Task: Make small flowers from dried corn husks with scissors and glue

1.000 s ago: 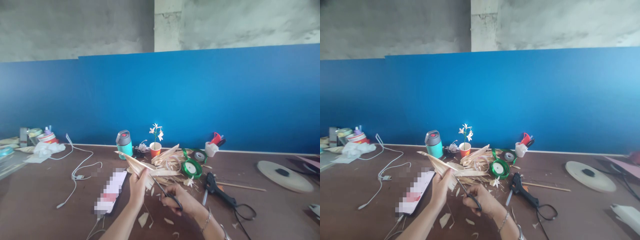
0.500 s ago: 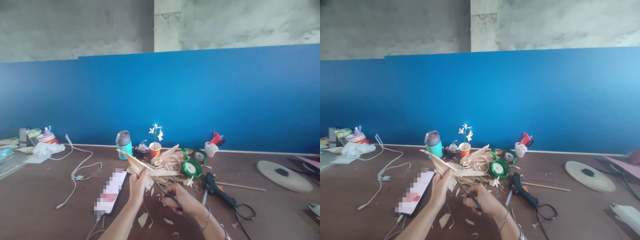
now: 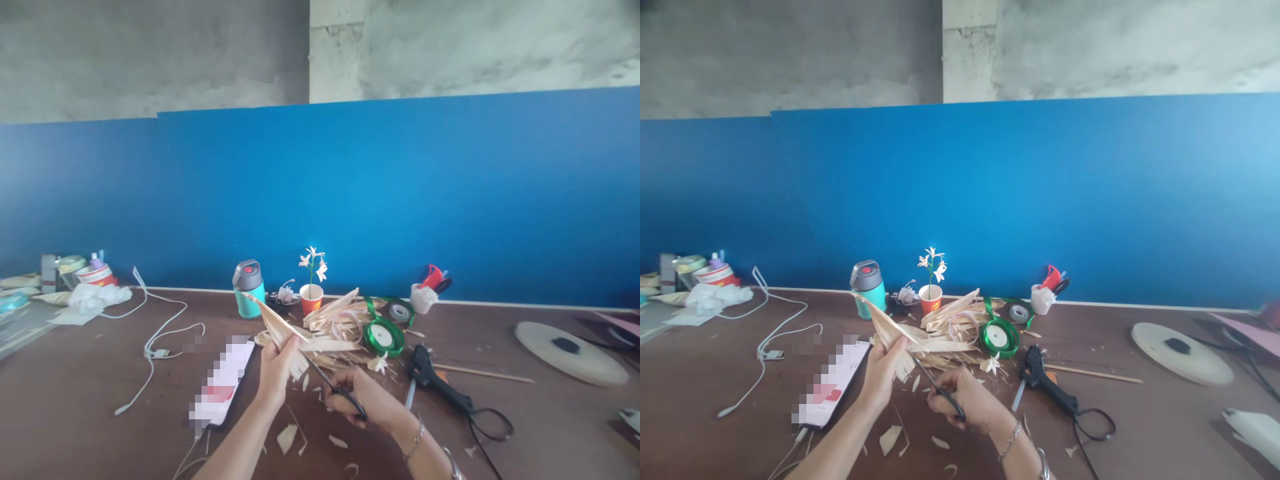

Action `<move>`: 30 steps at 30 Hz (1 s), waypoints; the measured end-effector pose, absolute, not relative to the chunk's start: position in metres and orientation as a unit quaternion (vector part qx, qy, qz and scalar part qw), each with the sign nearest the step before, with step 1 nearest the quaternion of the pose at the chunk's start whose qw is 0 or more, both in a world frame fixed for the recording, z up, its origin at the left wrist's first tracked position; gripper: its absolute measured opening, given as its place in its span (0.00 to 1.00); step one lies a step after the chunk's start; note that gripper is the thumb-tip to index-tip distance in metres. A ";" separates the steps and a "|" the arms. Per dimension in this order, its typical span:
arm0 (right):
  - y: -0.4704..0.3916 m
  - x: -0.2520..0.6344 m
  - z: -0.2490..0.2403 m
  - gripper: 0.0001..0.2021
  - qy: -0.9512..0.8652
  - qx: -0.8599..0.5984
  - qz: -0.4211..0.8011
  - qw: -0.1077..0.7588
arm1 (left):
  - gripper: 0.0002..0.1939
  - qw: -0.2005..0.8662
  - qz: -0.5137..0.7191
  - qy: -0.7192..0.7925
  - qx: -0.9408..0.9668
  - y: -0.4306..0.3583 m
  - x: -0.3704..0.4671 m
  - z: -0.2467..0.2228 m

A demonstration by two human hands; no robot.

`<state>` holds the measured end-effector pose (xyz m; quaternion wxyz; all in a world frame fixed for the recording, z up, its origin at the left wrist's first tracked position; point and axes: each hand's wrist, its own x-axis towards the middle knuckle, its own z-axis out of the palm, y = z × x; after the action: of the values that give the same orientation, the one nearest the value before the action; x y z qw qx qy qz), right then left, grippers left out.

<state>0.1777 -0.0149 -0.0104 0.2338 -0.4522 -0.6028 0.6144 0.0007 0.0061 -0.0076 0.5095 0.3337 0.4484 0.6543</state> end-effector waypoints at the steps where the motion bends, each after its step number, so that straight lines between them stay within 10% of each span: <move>1: -0.015 0.178 -0.010 0.08 -0.604 -0.453 0.614 0.231 | 0.17 0.511 0.653 0.447 0.336 0.007 0.000 -0.008; 30: -0.013 0.187 -0.013 0.05 -0.620 -0.470 0.595 0.201 | 0.18 0.540 0.607 0.443 0.380 0.010 -0.005 -0.009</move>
<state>0.1868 -0.0134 -0.0125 0.2012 -0.4704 -0.6197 0.5951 -0.0052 0.0104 -0.0085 0.5395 0.3800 0.4429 0.6069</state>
